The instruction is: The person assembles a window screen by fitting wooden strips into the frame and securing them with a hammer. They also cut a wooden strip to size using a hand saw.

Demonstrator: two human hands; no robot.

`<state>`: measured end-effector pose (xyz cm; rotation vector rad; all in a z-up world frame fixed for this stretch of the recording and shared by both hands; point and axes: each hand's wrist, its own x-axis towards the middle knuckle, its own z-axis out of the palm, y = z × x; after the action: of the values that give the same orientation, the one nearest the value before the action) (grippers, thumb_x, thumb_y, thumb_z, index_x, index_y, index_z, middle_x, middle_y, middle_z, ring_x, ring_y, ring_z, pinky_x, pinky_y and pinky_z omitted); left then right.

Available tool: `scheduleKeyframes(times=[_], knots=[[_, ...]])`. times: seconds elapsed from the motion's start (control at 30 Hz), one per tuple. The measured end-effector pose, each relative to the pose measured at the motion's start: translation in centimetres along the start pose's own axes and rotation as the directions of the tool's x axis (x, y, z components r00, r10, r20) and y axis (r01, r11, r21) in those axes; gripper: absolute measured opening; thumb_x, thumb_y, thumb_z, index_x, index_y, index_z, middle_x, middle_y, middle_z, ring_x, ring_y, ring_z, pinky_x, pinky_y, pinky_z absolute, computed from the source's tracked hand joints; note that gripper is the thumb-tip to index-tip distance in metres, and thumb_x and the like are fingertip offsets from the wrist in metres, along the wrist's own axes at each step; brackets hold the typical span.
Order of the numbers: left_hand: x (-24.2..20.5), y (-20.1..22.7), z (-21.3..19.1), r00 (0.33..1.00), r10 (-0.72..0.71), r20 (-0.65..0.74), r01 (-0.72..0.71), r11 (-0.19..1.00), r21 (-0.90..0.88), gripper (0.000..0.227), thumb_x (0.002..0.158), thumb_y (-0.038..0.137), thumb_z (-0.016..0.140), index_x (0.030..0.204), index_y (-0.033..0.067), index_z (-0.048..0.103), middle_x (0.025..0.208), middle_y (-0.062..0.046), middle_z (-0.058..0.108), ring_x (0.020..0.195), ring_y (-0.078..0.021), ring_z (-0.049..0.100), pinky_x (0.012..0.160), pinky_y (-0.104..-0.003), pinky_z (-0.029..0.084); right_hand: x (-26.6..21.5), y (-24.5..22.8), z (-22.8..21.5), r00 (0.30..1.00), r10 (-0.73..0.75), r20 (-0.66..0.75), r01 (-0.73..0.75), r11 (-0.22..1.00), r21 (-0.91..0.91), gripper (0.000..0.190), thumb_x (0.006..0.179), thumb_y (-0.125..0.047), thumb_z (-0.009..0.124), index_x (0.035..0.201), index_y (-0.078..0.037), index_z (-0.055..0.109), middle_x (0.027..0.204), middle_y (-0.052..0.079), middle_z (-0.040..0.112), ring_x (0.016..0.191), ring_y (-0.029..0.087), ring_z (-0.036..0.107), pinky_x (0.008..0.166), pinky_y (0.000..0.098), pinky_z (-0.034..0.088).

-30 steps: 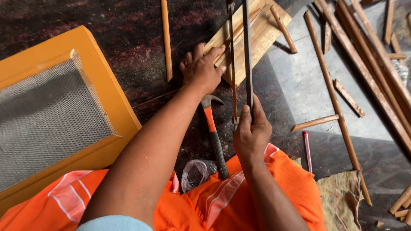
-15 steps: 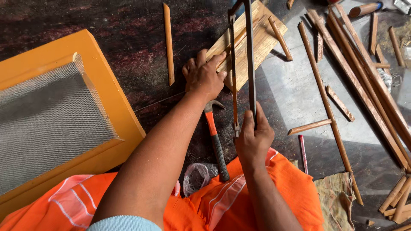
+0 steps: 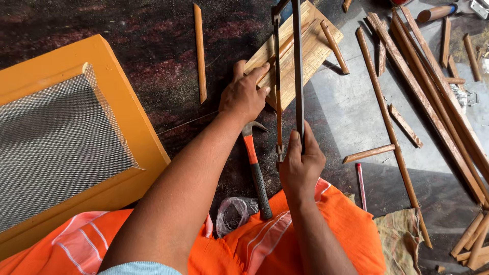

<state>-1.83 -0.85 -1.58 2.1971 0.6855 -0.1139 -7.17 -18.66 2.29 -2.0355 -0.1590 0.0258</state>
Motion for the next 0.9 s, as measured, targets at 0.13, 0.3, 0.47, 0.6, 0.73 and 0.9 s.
scheduleKeyframes(times=[0.13,0.3,0.47,0.6,0.73,0.9], knots=[[-0.7,-0.1,0.2,0.996,-0.051,0.072,0.052,0.999,-0.008,0.060,0.098,0.026,0.065,0.153,0.0304,0.042,0.162,-0.010,0.022,0.110,-0.0247,0.071,0.086,-0.028,0.064,-0.2,0.8,0.0,0.998,0.064,0.022,-0.065,0.995,0.076,0.033,0.107,-0.017,0.058,0.137,-0.005,0.066,0.075,-0.006,0.055,0.065,0.001,0.047,0.054,0.0225,0.041],[-0.7,0.1,0.0,0.999,-0.020,0.030,0.020,1.000,-0.018,0.062,0.096,0.024,0.066,0.152,0.0305,0.042,0.161,-0.011,0.020,0.113,-0.0259,0.068,0.087,-0.029,0.063,0.1,-0.2,0.1,0.985,0.171,0.009,-0.172,0.984,0.045,0.035,0.102,-0.017,0.059,0.135,-0.008,0.067,0.070,-0.005,0.056,0.057,0.003,0.049,0.047,0.0242,0.038],[0.3,-0.8,0.6,1.000,0.011,0.010,-0.011,0.999,0.045,0.061,0.097,0.026,0.067,0.152,0.0305,0.043,0.161,-0.013,0.020,0.119,-0.0301,0.064,0.092,-0.034,0.059,0.0,-1.4,0.1,0.996,0.087,-0.008,-0.087,0.996,0.010,0.033,0.105,-0.013,0.058,0.136,-0.005,0.066,0.074,-0.004,0.055,0.065,0.002,0.048,0.055,0.0221,0.040],[-0.1,-1.3,1.6,0.999,0.037,0.000,-0.037,0.999,0.022,0.059,0.097,0.027,0.067,0.152,0.0300,0.045,0.162,-0.015,0.020,0.120,-0.0310,0.064,0.094,-0.034,0.059,1.3,-0.1,1.0,0.985,0.168,0.040,-0.171,0.983,0.061,0.026,0.107,-0.014,0.054,0.124,-0.002,0.070,0.069,-0.001,0.053,0.059,0.005,0.049,0.051,0.0241,0.039],[0.0,-0.5,0.3,0.998,0.051,-0.040,-0.050,0.999,0.010,0.060,0.095,0.023,0.069,0.151,0.0279,0.047,0.162,-0.015,0.023,0.121,-0.0294,0.063,0.092,-0.032,0.061,2.2,0.2,1.9,0.999,0.047,0.009,-0.048,0.997,0.062,0.032,0.104,-0.012,0.054,0.134,-0.007,0.065,0.081,-0.005,0.064,0.067,0.002,0.055,0.058,0.0234,0.047],[-0.3,-0.1,0.3,0.999,-0.019,0.046,0.019,1.000,-0.004,0.061,0.097,0.025,0.066,0.153,0.0292,0.043,0.163,-0.012,0.022,0.117,-0.0266,0.066,0.090,-0.031,0.061,-0.7,-2.0,0.1,0.999,0.032,-0.004,-0.032,0.997,0.065,0.033,0.107,-0.011,0.059,0.138,-0.004,0.066,0.076,-0.003,0.055,0.061,0.002,0.045,0.050,0.0264,0.038]])
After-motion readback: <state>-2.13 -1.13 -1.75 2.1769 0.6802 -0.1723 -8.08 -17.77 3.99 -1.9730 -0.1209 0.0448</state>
